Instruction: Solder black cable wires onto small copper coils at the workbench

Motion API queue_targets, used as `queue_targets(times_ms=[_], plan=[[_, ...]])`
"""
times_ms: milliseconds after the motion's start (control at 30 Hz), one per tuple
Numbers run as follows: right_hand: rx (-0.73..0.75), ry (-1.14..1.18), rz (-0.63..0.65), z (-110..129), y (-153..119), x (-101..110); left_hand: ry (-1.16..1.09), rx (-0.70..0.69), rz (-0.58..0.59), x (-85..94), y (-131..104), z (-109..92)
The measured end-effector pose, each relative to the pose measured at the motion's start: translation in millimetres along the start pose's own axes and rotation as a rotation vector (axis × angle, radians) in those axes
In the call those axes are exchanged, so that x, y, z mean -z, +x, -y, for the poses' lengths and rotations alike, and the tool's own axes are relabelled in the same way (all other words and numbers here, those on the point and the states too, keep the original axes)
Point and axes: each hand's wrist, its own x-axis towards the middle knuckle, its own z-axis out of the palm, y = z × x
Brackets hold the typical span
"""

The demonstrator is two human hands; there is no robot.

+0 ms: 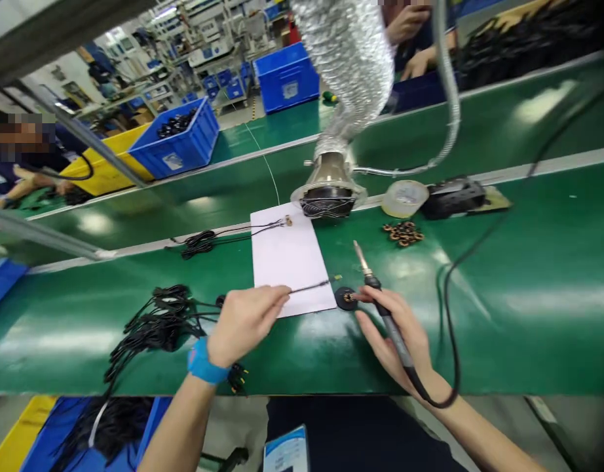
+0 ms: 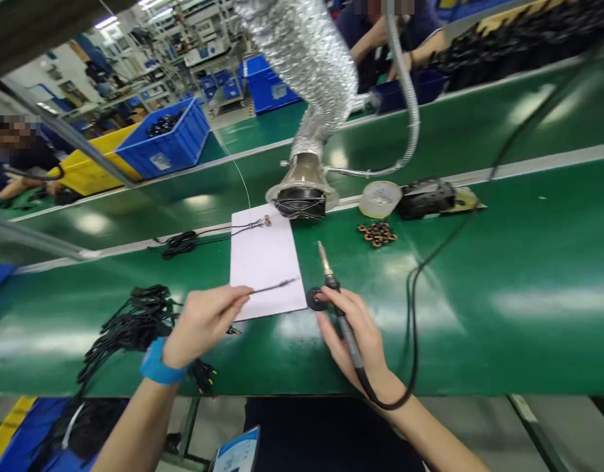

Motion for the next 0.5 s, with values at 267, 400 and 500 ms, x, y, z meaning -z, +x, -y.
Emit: queue_targets(times_ms=[267, 400, 500], plan=[[-0.136, 0.165, -0.152, 9, 2, 1, -0.292, 0.071, 0.115, -60.5, 3, -20], [-0.217, 0.252, -0.180, 8, -1, 1, -0.357, 0.107, 0.152, -59.5, -1, -21], [-0.253, 0.296, -0.186, 11, 0, 1, -0.391, 0.127, 0.199, -60.5, 1, -26]])
